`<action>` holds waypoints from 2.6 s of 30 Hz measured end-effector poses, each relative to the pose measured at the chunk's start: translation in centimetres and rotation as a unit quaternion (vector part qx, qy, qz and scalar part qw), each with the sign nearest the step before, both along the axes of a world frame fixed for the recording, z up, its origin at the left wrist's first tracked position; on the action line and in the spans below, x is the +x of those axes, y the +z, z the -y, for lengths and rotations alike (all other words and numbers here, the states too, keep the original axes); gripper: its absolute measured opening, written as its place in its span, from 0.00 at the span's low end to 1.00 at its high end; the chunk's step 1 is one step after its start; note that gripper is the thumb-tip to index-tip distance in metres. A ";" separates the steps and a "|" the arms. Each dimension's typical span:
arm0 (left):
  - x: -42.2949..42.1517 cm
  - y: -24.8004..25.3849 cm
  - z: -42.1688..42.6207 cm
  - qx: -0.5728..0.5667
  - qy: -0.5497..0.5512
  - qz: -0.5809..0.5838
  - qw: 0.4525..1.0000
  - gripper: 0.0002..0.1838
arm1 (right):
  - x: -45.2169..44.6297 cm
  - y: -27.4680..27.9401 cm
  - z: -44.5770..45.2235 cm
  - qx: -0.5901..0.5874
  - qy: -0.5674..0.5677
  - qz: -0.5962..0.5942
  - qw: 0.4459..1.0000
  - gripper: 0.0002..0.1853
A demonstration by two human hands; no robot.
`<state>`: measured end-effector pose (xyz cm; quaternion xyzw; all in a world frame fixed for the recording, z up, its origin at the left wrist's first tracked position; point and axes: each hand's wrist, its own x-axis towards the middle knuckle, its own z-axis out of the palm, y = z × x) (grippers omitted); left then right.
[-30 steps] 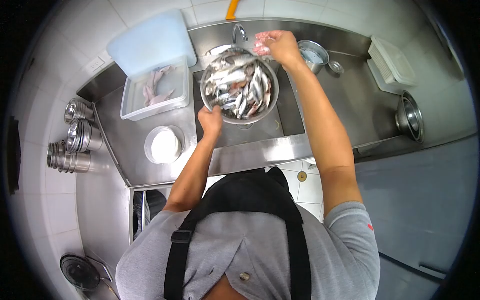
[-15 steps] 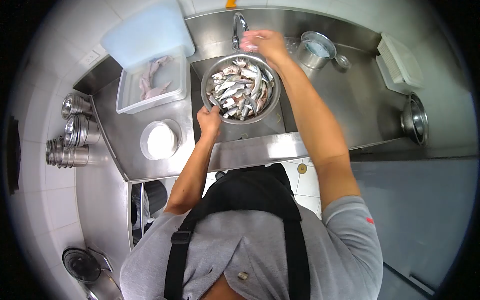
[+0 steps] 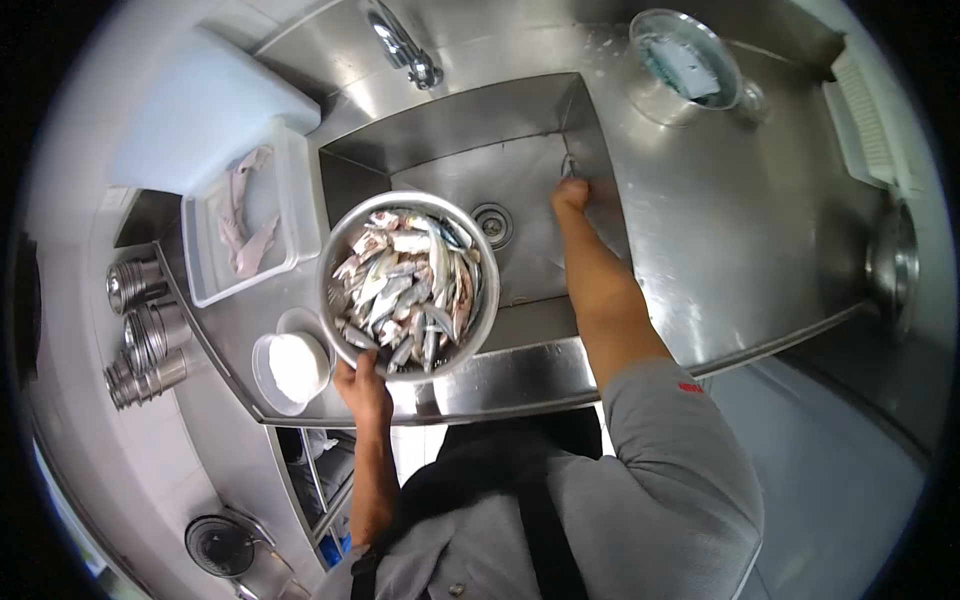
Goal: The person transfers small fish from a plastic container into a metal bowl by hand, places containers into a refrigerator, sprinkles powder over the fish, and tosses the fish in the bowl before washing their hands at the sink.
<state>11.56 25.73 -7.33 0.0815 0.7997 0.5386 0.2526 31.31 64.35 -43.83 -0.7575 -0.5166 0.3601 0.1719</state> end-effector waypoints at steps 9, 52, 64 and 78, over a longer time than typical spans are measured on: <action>0.6 -0.1 0.0 0.028 0.035 0.019 0.999 0.03 | -3.5 1.0 -3.2 0.067 0.132 0.234 0.961 0.13; -3.6 0.9 -3.6 0.148 -0.190 -0.271 0.932 0.25 | 2.3 40.7 21.1 0.054 0.163 -0.360 0.917 0.07; -3.6 4.0 -3.4 0.191 -0.223 -0.216 0.931 0.25 | 2.8 45.7 22.4 0.106 0.162 -0.334 0.923 0.06; -3.5 4.4 -3.1 0.219 -0.201 -0.116 0.948 0.23 | 2.2 44.1 21.1 0.080 0.176 -0.335 0.922 0.09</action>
